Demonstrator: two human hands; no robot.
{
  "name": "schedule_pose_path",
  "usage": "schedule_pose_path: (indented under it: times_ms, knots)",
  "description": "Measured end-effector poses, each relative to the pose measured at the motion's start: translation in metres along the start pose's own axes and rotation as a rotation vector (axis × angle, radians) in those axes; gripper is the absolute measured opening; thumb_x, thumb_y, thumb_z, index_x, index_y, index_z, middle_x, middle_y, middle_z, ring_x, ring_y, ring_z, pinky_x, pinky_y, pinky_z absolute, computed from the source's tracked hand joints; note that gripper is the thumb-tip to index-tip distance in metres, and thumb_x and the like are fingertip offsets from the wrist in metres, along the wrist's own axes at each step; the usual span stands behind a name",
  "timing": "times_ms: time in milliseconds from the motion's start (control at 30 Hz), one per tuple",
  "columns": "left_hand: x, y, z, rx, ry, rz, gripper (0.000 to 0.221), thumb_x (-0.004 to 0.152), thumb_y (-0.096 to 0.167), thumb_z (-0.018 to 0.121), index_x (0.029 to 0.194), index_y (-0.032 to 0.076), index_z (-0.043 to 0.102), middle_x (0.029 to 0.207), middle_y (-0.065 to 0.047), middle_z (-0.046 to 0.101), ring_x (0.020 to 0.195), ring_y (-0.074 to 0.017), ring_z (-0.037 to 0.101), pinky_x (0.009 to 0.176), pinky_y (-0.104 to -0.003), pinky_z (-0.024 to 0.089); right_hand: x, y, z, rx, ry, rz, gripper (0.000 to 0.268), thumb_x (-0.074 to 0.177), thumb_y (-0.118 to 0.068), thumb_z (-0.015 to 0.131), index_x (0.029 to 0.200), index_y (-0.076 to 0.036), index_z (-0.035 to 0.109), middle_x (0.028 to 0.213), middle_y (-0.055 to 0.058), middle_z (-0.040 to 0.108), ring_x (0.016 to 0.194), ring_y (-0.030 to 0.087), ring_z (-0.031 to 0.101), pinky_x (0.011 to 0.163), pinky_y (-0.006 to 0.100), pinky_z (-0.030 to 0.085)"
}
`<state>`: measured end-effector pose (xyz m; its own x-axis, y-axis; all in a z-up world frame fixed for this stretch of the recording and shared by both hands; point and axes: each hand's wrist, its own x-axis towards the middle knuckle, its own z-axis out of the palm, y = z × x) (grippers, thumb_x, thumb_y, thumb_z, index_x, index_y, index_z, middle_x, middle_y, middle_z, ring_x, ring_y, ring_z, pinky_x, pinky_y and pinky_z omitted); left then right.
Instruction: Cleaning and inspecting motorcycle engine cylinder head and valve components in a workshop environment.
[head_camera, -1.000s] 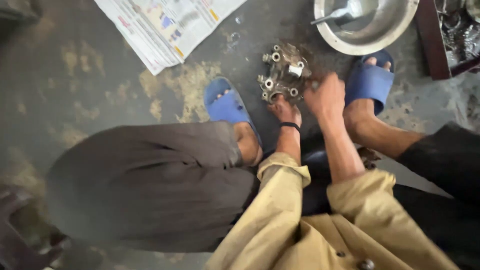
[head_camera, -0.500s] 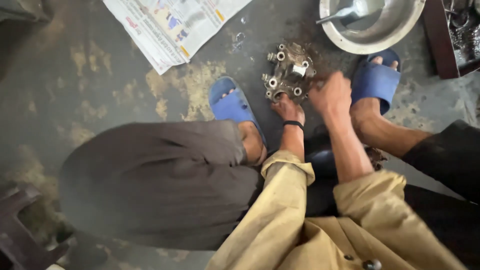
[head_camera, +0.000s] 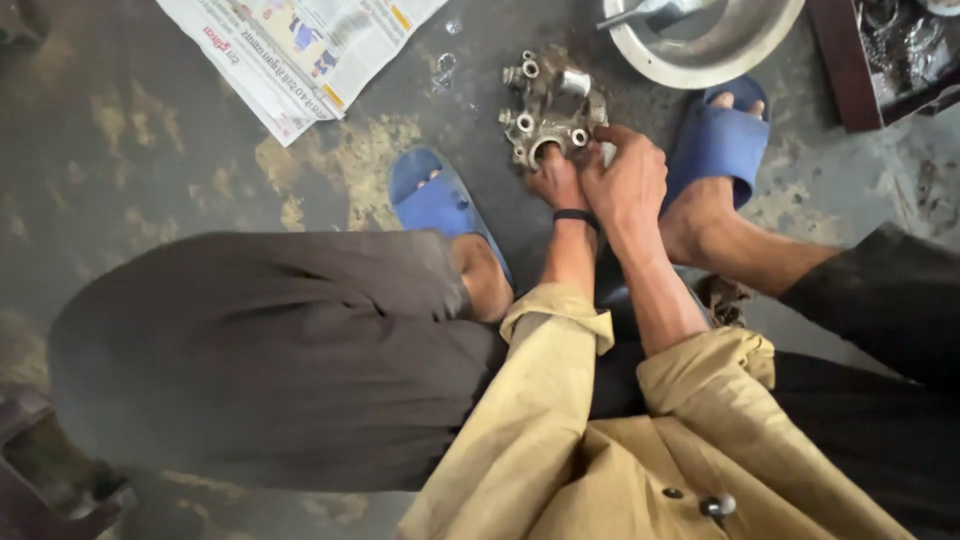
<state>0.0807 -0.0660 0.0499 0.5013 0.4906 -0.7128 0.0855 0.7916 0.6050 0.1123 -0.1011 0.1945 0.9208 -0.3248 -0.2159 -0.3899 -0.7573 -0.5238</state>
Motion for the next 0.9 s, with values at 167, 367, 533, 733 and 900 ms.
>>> schedule_pose_path:
  times_ms: [167, 367, 533, 733, 900]
  knots:
    - [0.001, 0.005, 0.021, 0.016, -0.027, 0.058, 0.028, 0.088, 0.010, 0.061, 0.109, -0.006, 0.069, 0.103, -0.013, 0.072, 0.081, -0.0244, 0.067, 0.070, -0.039, 0.057, 0.024, 0.025, 0.020, 0.040, 0.068, -0.014, 0.022, 0.085, -0.019, 0.073, 0.102, -0.008, 0.079, 0.098, 0.025, 0.074, 0.096, 0.045, 0.069, 0.086, 0.051, 0.054]
    - [0.029, -0.045, 0.002, 0.040, -0.005, 0.096, 0.027, 0.085, 0.007, 0.061, 0.107, -0.006, 0.070, 0.101, -0.012, 0.072, 0.079, -0.0224, 0.067, 0.068, -0.039, 0.056, 0.022, 0.023, 0.003, 0.014, -0.011, 0.038, 0.025, 0.085, -0.023, 0.077, 0.102, -0.006, 0.076, 0.099, 0.025, 0.072, 0.099, 0.044, 0.070, 0.086, 0.050, 0.055]
    - [0.040, -0.046, 0.003, 0.204, 0.100, 0.172, 0.023, 0.082, 0.007, 0.060, 0.096, -0.009, 0.069, 0.091, -0.013, 0.073, 0.072, -0.0209, 0.064, 0.063, -0.040, 0.052, 0.006, 0.027, -0.005, 0.045, -0.003, 0.016, 0.024, 0.080, -0.022, 0.077, 0.100, -0.008, 0.078, 0.104, 0.025, 0.073, 0.102, 0.045, 0.068, 0.088, 0.051, 0.053]
    - [0.035, -0.054, 0.009, 0.433, 0.128, 0.245, 0.026, 0.082, 0.008, 0.060, 0.084, -0.017, 0.066, 0.080, -0.018, 0.072, 0.065, -0.0229, 0.060, 0.059, -0.043, 0.050, -0.013, 0.014, -0.015, 0.001, -0.050, 0.157, 0.024, 0.083, -0.025, 0.074, 0.103, -0.015, 0.081, 0.103, 0.025, 0.072, 0.099, 0.045, 0.067, 0.088, 0.050, 0.053]
    - [0.020, -0.026, 0.028, 0.471, 0.089, 0.272, 0.029, 0.082, 0.010, 0.058, 0.080, -0.018, 0.065, 0.075, -0.020, 0.071, 0.064, -0.0236, 0.059, 0.059, -0.044, 0.048, 0.008, 0.043, 0.017, -0.004, 0.143, 0.062, 0.026, 0.089, -0.026, 0.076, 0.106, -0.007, 0.076, 0.103, 0.028, 0.071, 0.099, 0.047, 0.067, 0.088, 0.053, 0.052]
